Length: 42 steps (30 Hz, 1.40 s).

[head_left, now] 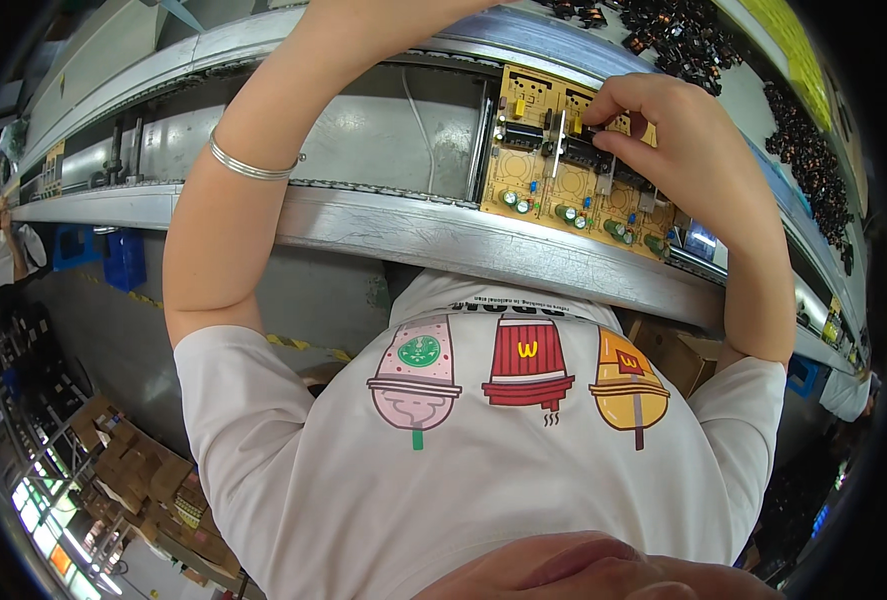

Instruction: The recorder is picking electronic components and manually assembling them onto printed circuit boards at an industrial workstation.

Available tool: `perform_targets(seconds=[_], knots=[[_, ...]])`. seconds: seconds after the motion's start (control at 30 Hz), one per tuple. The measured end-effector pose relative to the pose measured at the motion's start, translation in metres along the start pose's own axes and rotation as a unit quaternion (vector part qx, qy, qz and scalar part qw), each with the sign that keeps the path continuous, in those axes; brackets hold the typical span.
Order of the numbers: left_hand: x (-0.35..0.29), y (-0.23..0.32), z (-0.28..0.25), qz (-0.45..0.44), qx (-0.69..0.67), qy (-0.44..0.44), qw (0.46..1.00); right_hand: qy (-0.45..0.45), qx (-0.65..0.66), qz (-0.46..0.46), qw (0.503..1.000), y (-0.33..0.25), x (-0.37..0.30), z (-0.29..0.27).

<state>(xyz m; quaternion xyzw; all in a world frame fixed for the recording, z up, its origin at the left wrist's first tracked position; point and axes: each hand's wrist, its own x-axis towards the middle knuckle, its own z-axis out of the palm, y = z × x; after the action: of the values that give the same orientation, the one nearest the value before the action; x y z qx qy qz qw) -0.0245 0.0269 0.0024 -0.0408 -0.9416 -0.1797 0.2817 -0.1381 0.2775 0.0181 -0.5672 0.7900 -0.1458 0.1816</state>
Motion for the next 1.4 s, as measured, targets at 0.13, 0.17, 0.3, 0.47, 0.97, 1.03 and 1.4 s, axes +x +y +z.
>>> perform_targets(seconds=[0.13, 0.17, 0.3, 0.47, 0.97, 1.03, 1.4], knots=[[0.001, 0.005, 0.004, 0.026, -0.067, 0.008, 0.997, 0.006, 0.011, -0.029, 1.000, 0.003, 0.005, -0.010], [-0.001, 0.011, 0.005, 0.041, -0.109, 0.031, 0.993, 0.000, 0.024, -0.028, 0.999, 0.002, 0.007, -0.017], [-0.001, 0.023, 0.015, 0.102, -0.198, 0.097, 0.970, 0.110, 0.210, -0.060, 0.970, 0.017, 0.015, -0.004], [-0.003, 0.037, 0.008, 0.124, -0.135, 0.114, 0.976, 0.086, 0.443, 0.036, 0.891, 0.000, 0.017, -0.014], [0.009, 0.018, 0.022, 0.296, 0.043, 0.212, 0.930, 0.026, 0.540, -0.001, 0.841, 0.053, 0.021, -0.005], [0.006, 0.020, 0.021, 0.247, 0.012, 0.185, 0.951, 0.029, 0.541, -0.001, 0.840, 0.054, 0.021, -0.007], [0.003, 0.022, 0.014, 0.135, -0.095, 0.174, 0.971, -0.010, 0.153, -0.002, 0.988, 0.008, 0.006, 0.000]])
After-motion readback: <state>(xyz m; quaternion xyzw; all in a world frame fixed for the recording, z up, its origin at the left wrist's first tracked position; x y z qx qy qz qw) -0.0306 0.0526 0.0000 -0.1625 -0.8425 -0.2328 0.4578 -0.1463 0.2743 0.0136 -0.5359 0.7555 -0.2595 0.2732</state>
